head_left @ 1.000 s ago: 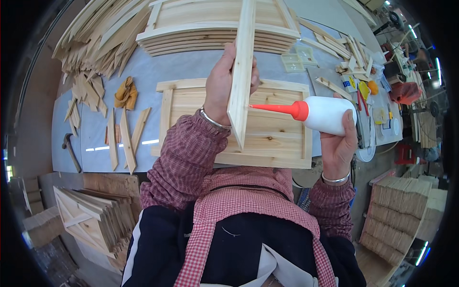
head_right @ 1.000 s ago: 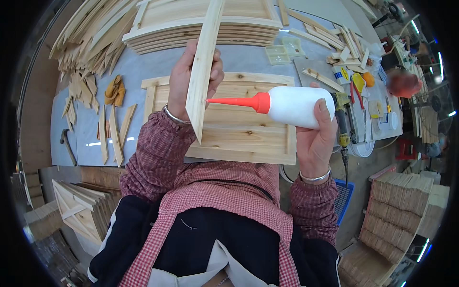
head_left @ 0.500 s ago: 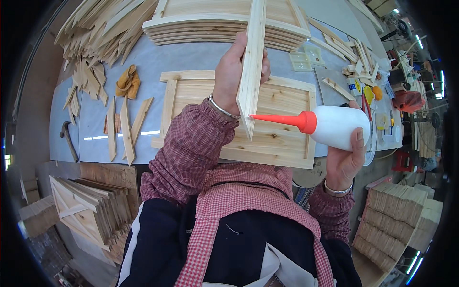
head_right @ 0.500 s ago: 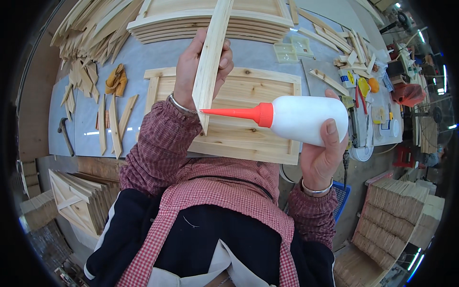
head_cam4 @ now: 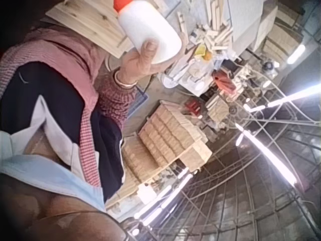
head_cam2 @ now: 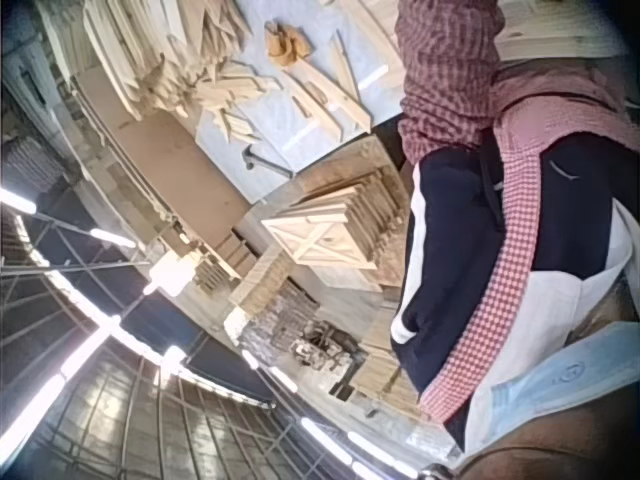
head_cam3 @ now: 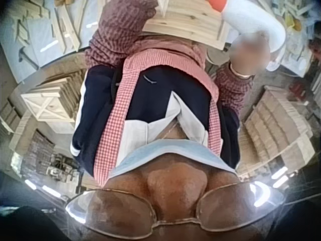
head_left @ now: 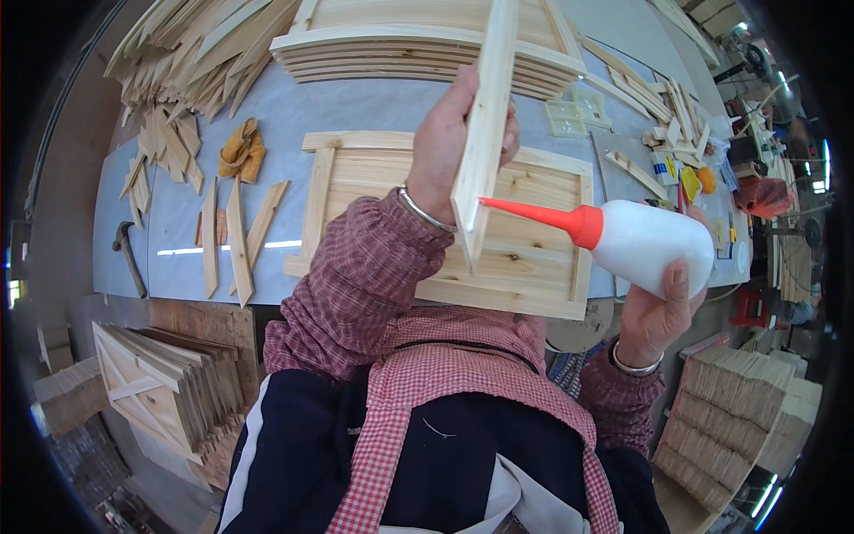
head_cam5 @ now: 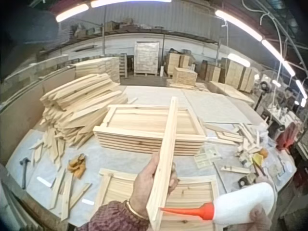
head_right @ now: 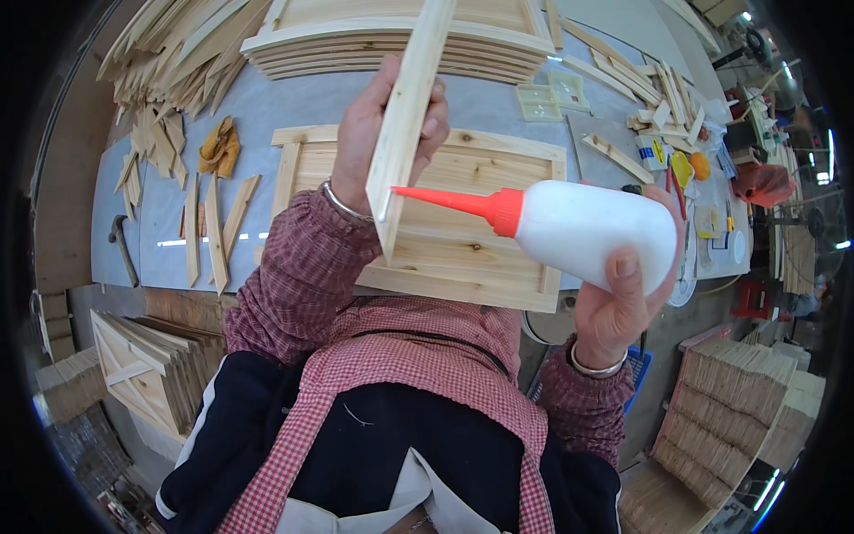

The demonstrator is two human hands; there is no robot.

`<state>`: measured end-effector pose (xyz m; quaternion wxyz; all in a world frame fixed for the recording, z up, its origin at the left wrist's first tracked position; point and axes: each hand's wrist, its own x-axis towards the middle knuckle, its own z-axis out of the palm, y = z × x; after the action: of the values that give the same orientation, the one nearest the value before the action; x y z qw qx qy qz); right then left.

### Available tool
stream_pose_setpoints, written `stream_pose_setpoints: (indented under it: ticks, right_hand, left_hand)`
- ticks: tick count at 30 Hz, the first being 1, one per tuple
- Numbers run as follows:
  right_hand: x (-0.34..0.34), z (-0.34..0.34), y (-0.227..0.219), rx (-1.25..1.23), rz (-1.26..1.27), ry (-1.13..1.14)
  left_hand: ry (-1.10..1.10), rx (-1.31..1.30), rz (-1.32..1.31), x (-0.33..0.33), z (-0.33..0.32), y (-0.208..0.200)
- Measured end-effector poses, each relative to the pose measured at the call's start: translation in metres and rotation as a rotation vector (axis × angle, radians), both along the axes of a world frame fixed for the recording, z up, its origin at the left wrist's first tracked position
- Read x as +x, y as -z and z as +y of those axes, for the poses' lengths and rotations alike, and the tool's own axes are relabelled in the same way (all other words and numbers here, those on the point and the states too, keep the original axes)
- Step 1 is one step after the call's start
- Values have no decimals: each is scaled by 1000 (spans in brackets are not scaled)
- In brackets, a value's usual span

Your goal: Assembling decorative wooden panels by gluing and nailing cross-braces onto baseboards.

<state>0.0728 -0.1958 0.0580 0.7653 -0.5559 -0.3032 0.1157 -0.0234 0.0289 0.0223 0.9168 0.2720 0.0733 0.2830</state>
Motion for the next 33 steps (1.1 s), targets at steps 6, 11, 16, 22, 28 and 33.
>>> stream_pose_setpoints:
  ticks: [6,11,16,22,28,33]
  right_hand:
    - [8,6,-11,5,-123,-1]
    - [19,21,-19,33,-241,114]
    - [31,34,-24,54,-258,131]
    - [45,47,-31,98,-241,161]
    - [68,57,-37,138,-253,197]
    - [91,68,-44,156,-246,255]
  left_hand:
    - [4,11,68,2,-13,-6]
    - [59,-39,87,-3,-21,-14]
    - [106,9,-5,-5,-23,-7]
    - [147,42,-26,-9,-26,-8]
    - [200,72,-56,-10,-29,-4]
    - [211,61,-35,-15,-31,-6]
